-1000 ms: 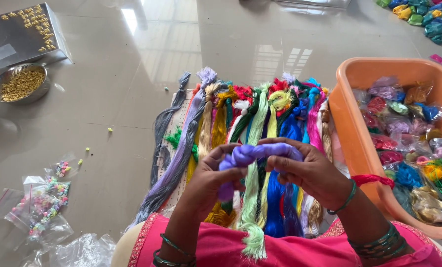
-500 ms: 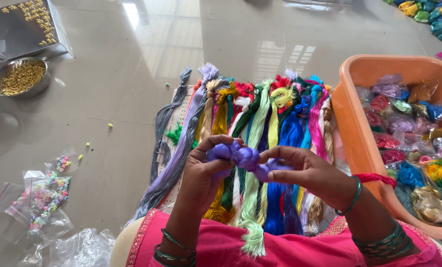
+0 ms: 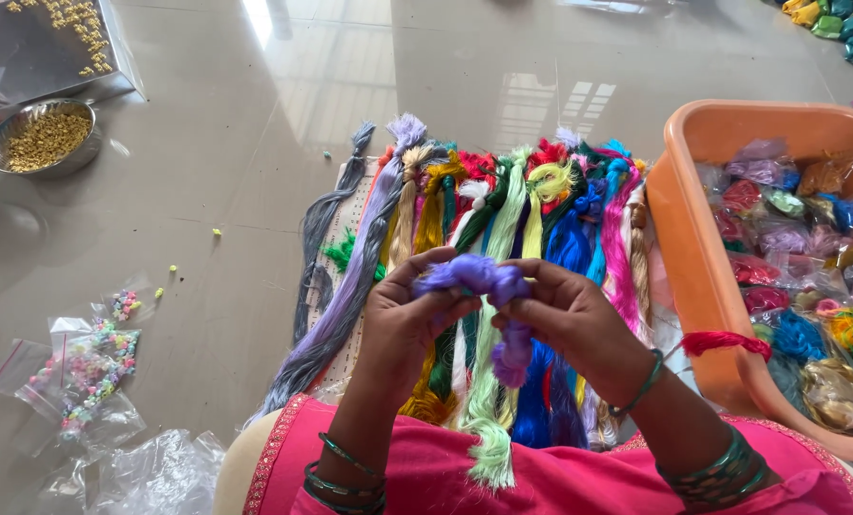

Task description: The person sits on the floor and braids colorful yarn strands by hand. They select a bundle of yarn, separate the strands, and twist them together to form a braid, then place the finished braid on a pile of other braids.

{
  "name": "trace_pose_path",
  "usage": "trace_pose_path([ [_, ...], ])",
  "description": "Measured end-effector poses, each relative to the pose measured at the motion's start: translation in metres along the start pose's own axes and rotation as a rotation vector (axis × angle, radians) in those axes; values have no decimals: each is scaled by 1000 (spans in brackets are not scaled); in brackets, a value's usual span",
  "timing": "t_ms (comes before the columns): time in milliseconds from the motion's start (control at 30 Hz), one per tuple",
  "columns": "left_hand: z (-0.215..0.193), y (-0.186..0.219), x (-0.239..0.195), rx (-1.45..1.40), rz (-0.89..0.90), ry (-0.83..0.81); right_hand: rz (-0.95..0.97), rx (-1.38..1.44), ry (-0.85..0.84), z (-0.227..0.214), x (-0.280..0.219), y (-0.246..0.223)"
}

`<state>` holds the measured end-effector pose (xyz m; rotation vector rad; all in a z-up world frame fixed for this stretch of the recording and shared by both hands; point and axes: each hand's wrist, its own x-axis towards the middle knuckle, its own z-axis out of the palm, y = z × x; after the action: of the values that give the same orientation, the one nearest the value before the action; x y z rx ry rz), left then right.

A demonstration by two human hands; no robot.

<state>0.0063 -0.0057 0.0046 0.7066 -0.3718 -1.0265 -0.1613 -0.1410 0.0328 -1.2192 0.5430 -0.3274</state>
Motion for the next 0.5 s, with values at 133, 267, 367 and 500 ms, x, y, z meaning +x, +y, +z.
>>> trace_pose_path([
  [133,-17,-3,7,-69,19,55,23,171,-30,-16,2,6],
  [267,-23,-10,10,13,95,255,52,174,37,-13,2,3],
  [367,-23,-14,11,264,208,337,17,66,108,-16,9,12],
  [500,10,-7,3,700,262,192,-128,-183,110,-7,10,17],
])
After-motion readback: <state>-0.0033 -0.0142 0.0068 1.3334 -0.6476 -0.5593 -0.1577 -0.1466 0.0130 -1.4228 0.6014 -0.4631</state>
